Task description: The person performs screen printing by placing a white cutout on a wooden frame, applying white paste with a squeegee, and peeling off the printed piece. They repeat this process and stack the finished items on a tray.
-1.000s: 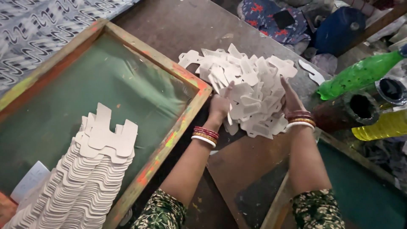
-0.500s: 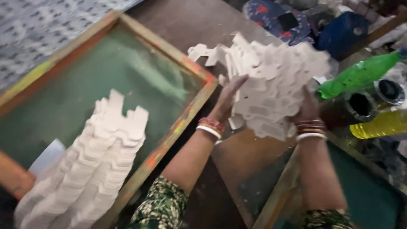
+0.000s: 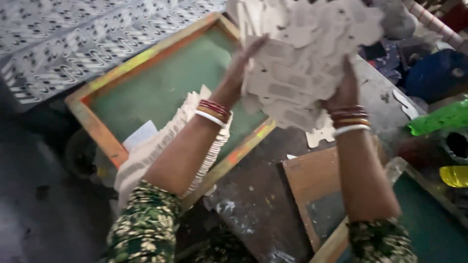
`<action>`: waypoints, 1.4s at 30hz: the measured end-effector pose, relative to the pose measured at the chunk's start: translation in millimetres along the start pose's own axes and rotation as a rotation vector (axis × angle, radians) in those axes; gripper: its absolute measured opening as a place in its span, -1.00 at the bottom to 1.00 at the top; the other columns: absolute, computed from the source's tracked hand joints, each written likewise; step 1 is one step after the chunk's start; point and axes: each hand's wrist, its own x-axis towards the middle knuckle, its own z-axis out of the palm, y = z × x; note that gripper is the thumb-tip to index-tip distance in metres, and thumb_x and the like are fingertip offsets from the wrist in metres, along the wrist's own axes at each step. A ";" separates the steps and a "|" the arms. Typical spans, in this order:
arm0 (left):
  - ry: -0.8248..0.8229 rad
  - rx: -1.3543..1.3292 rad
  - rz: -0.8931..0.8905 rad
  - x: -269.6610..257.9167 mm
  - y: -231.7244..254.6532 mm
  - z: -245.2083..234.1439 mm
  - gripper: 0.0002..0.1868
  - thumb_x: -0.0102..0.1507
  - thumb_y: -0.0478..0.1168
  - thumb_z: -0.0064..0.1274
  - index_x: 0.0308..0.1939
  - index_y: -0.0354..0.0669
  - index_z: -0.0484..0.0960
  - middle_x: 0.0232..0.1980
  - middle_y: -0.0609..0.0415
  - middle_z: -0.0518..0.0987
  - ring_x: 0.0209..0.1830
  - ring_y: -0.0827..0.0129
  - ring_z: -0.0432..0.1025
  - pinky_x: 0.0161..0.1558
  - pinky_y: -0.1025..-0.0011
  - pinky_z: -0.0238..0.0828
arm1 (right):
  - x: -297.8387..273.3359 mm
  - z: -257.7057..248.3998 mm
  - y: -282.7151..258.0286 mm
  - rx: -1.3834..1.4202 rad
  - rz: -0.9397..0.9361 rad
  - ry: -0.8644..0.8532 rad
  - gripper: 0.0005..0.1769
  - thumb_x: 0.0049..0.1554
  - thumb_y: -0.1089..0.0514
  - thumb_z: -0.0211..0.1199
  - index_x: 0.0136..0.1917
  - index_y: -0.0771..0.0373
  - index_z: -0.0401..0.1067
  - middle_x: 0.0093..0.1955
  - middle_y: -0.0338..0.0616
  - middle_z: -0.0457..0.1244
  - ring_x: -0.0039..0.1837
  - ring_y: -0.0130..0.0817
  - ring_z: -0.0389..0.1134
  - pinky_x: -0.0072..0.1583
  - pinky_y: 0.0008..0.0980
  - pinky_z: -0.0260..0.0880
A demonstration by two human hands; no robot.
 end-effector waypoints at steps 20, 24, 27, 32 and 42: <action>0.694 1.985 0.142 -81.7 129.7 -94.7 -0.20 0.21 0.16 0.33 0.27 -0.38 0.44 0.22 -0.44 0.45 0.18 -0.22 0.38 0.11 0.00 0.34 | 29.5 -140.3 52.7 -0.403 0.014 0.408 -0.61 0.28 0.01 0.15 0.26 0.28 0.42 0.02 -0.06 0.41 -0.06 -0.29 0.49 -0.05 -0.37 0.53; 0.203 2.036 -0.183 -26.2 59.3 2.3 -0.43 0.38 0.23 0.02 0.12 -0.21 0.60 0.00 -0.21 0.66 0.06 -0.07 0.54 0.15 0.02 0.41 | 10.3 -253.2 69.3 -0.611 -0.034 0.553 -0.71 0.22 0.09 0.28 0.06 0.38 0.51 -0.08 -0.08 0.41 -0.12 -0.28 0.46 -0.10 -0.34 0.49; 0.044 1.877 -0.336 21.6 -20.2 57.6 -0.63 0.21 -0.01 0.04 -0.02 -0.11 0.68 -0.04 -0.18 0.66 0.00 -0.04 0.56 0.03 0.07 0.46 | -3.0 -293.7 104.5 -1.116 0.044 0.603 -0.63 0.15 0.00 0.39 0.04 0.37 0.59 -0.11 0.08 0.42 -0.14 -0.20 0.45 -0.04 -0.24 0.47; -0.004 1.923 -0.215 137.5 -166.4 -9.5 -0.73 0.20 -0.22 0.00 -0.12 -0.23 0.72 -0.02 -0.24 0.65 0.00 -0.06 0.56 0.04 0.07 0.51 | -24.4 -195.2 92.8 -1.670 0.256 0.660 -0.49 -0.04 -0.15 0.56 0.01 0.26 0.63 -0.01 0.09 0.42 0.00 -0.05 0.43 0.08 -0.17 0.41; 0.336 2.065 -0.365 228.2 -209.8 -133.1 -0.64 0.37 -0.16 -0.12 0.22 -0.15 0.53 0.37 -0.17 0.38 0.40 -0.14 0.25 0.26 -0.11 0.27 | 74.7 -353.4 57.7 -0.961 -0.026 0.567 -0.68 0.05 0.10 0.51 -0.02 0.35 0.61 -0.18 -0.25 0.38 -0.17 -0.48 0.35 -0.12 -0.37 0.37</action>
